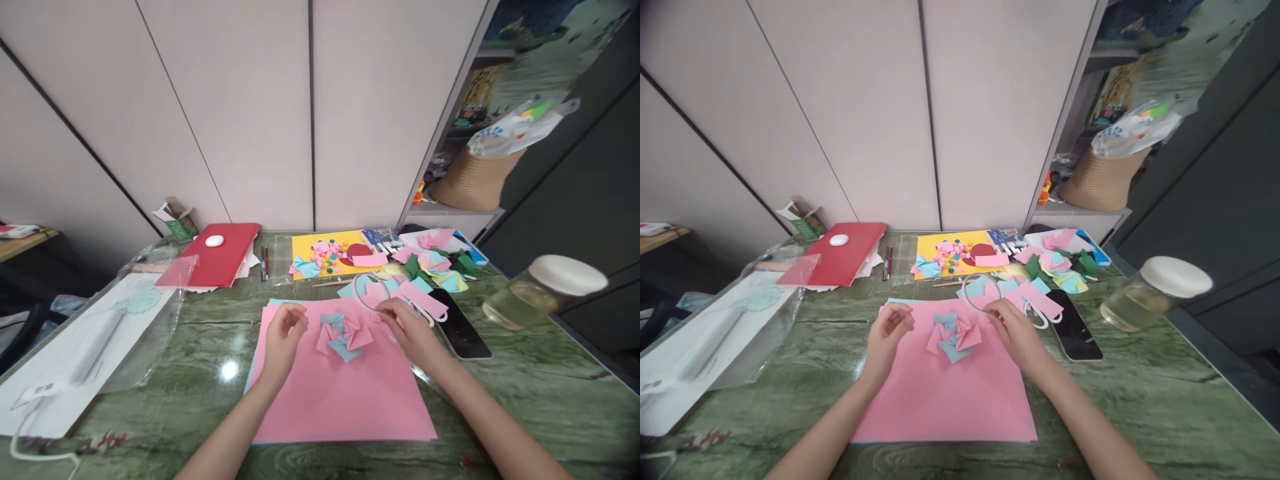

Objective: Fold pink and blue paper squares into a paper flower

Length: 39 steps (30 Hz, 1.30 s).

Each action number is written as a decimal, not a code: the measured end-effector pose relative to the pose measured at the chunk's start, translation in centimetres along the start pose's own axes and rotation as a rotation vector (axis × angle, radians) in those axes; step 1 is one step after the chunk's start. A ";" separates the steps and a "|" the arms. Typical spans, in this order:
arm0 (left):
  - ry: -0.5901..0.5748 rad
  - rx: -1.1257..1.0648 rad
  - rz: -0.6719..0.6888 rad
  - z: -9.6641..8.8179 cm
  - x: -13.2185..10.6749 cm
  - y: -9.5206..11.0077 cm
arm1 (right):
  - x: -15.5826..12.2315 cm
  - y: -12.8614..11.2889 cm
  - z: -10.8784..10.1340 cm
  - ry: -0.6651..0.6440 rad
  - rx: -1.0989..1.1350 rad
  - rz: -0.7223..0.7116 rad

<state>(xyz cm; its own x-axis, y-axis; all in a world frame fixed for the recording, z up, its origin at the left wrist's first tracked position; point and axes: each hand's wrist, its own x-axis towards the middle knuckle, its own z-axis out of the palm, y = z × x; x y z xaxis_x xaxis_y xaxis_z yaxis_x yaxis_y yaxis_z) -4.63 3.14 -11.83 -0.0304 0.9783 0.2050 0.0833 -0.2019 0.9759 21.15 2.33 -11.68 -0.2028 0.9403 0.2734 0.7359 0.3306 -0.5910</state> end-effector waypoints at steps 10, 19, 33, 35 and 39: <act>-0.401 0.663 0.783 1.5 -2.2 0.9 | -2.4 -4.6 2.2 -0.052 0.041 -0.474; -0.259 0.521 0.776 1.9 -3.0 -0.2 | -2.5 -4.6 1.2 0.084 0.362 -0.154; -0.291 0.607 0.920 2.1 -2.7 0.2 | -2.5 -4.9 1.8 -0.037 0.472 -0.100; -0.336 0.567 0.891 2.1 -2.7 0.2 | -2.4 -4.7 1.9 0.004 0.350 -0.209; -0.416 0.498 0.829 1.9 -2.7 0.2 | -2.3 -4.2 2.1 0.041 0.203 -0.323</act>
<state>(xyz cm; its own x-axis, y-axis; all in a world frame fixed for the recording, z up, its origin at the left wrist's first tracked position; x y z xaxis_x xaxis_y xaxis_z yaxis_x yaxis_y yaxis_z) -2.68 0.58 -12.36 0.5595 0.5009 0.6603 0.3243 -0.8655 0.3818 17.18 -1.03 -11.42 -0.3748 0.7822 0.4977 0.4947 0.6228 -0.6062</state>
